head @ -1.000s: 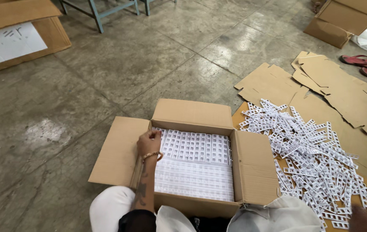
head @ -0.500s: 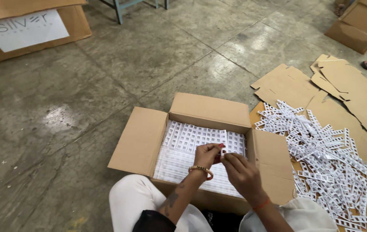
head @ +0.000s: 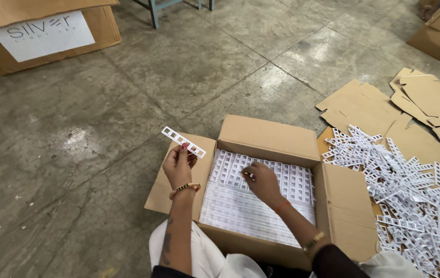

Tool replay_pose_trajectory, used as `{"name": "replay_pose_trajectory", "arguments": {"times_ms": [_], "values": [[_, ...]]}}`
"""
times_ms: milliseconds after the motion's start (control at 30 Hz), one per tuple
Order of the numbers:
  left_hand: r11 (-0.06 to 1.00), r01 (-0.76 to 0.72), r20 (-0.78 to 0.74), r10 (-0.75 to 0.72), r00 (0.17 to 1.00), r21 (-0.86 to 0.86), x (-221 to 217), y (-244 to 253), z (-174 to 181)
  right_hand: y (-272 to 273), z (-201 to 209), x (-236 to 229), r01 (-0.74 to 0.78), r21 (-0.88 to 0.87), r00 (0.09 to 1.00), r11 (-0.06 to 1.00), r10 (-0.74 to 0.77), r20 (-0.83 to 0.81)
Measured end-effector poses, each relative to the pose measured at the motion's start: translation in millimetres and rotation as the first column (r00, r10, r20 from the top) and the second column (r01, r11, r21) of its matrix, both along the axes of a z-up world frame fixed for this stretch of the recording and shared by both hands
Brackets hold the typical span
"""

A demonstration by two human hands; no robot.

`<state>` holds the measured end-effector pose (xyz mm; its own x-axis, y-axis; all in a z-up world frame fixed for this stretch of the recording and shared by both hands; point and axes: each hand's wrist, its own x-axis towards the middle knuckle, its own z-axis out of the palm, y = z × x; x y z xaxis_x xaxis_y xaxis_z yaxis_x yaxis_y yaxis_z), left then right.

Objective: The person sits on the floor and packs small white plastic clips into a cardboard box. They pick up clips from a large pile on the floor and place them into the box, arranging them in neat rows. The person occasionally picks up multiple clips at once to speed up the process.

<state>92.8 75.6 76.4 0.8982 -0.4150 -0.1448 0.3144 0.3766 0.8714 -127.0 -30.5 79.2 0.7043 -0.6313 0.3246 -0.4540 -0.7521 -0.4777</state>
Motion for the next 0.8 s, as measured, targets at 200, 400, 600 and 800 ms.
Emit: {"name": "replay_pose_trajectory", "arguments": {"times_ms": [200,400,600,800], "values": [[0.999,0.006,-0.105,-0.011,0.994,-0.054,1,3,10,-16,-17,54,-0.049,0.007,0.997,0.999,0.049,-0.060],[0.999,0.000,-0.125,-0.004,0.992,-0.034,1,6,18,-20,-21,70,-0.059,0.027,0.983,0.998,0.063,-0.171],[0.998,0.029,-0.144,-0.036,0.989,-0.051,-1,4,20,-29,-36,81,-0.065,-0.010,0.973,0.998,0.061,-0.223],[0.999,0.016,-0.171,-0.021,0.985,-0.029,-1,8,28,-32,-35,79,-0.067,-0.059,0.967,0.996,0.050,-0.250]]}}
